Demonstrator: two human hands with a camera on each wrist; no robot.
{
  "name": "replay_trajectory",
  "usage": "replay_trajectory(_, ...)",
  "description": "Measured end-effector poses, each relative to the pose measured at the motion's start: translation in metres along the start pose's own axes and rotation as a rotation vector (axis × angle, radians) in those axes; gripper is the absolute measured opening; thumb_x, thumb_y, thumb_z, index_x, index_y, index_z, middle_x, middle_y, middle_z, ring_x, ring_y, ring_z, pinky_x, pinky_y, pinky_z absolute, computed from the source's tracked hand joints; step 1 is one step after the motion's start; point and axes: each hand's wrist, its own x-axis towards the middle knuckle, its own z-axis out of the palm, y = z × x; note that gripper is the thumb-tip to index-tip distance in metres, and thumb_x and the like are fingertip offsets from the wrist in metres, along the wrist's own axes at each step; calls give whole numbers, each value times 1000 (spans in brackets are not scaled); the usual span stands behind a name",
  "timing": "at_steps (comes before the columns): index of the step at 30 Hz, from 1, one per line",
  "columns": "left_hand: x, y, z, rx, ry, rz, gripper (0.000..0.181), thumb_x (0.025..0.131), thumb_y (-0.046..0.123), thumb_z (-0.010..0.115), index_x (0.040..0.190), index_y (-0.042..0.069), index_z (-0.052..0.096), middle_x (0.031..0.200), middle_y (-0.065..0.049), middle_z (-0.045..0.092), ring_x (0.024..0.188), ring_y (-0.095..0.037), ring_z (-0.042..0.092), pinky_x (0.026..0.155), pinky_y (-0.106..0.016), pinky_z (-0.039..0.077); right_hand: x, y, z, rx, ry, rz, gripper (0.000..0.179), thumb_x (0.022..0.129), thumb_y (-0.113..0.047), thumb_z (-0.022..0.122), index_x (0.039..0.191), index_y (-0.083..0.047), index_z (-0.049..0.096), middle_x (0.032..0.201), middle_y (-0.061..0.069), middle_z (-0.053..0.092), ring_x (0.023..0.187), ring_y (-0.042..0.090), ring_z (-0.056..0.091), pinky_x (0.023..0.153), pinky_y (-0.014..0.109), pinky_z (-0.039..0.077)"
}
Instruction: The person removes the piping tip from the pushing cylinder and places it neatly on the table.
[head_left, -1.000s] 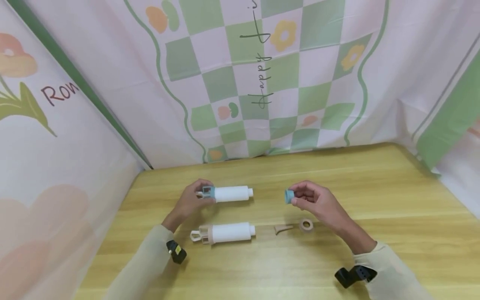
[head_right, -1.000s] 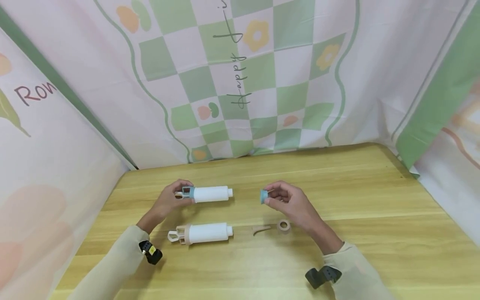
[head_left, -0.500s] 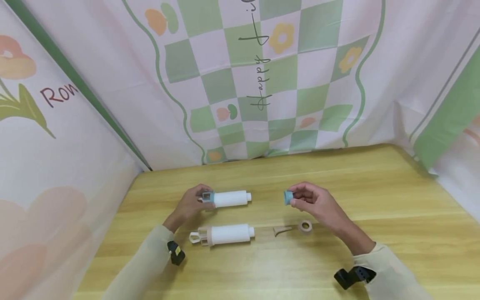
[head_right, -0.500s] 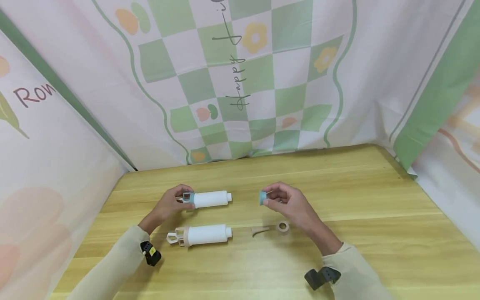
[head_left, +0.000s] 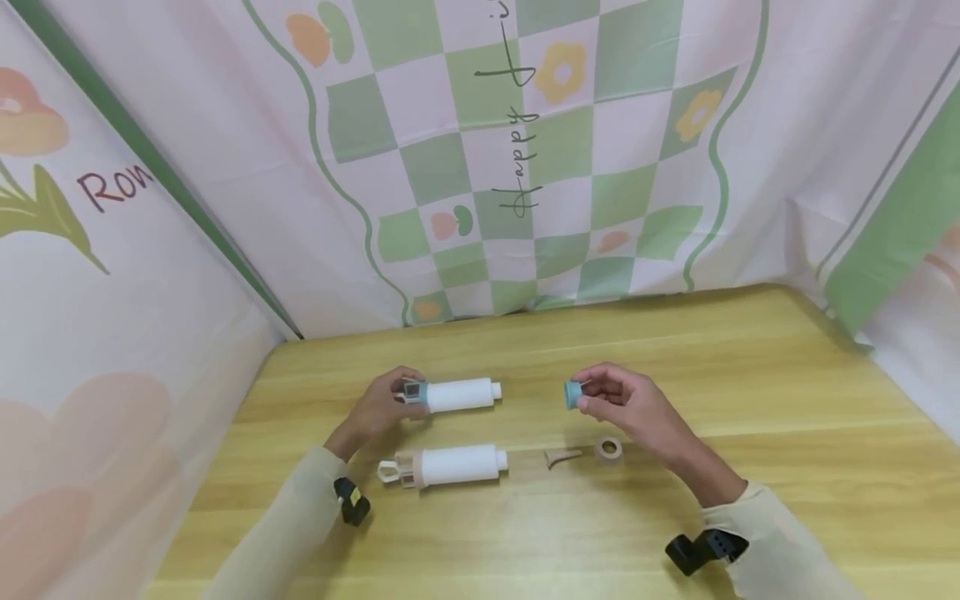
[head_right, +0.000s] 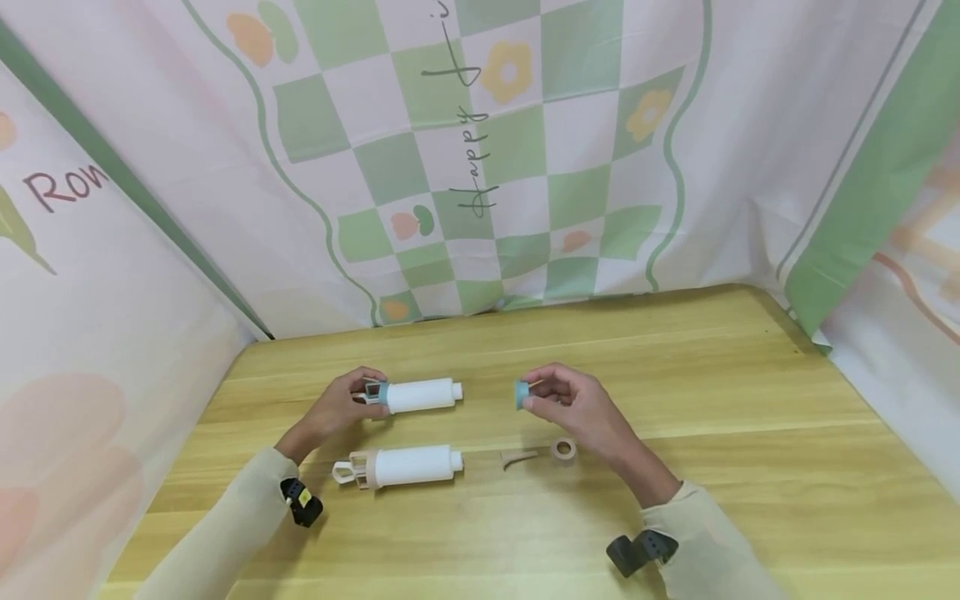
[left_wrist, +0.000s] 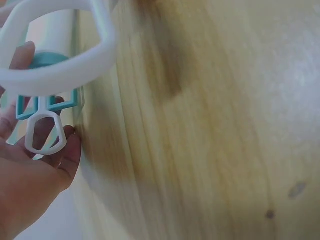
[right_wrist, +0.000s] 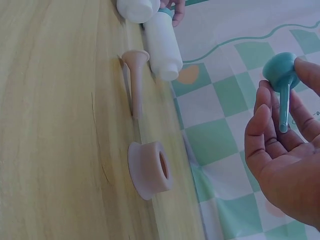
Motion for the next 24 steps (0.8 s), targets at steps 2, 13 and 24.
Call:
replay_trajectory(2, 0, 0, -1, -7, -9, -5, 45, 84, 6, 80, 123, 3, 59, 115, -18, 63, 100, -30, 60, 84, -37, 53, 0, 0, 0, -3, -2, 5, 31, 99, -9, 64, 125, 6, 58, 106, 19, 63, 91, 21, 65, 75, 29, 57)
replay_trajectory(13, -11, 4, -11, -4, 2, 33, 58, 88, 11, 77, 138, 0, 51, 138, -26, 53, 129, -43, 47, 107, -59, 37, -2, 2, -1, -21, 1, 21, 32, 98, -12, 65, 125, 5, 58, 107, 18, 63, 92, 28, 66, 75, 30, 57)
replay_trajectory(24, -16, 15, -5, 34, 62, 140, 54, 88, 7, 76, 136, -1, 53, 140, -26, 52, 131, -39, 46, 108, -56, 37, 0, 6, 3, -15, -10, 22, 32, 99, -13, 65, 125, 5, 58, 107, 19, 64, 93, 28, 66, 78, 36, 59)
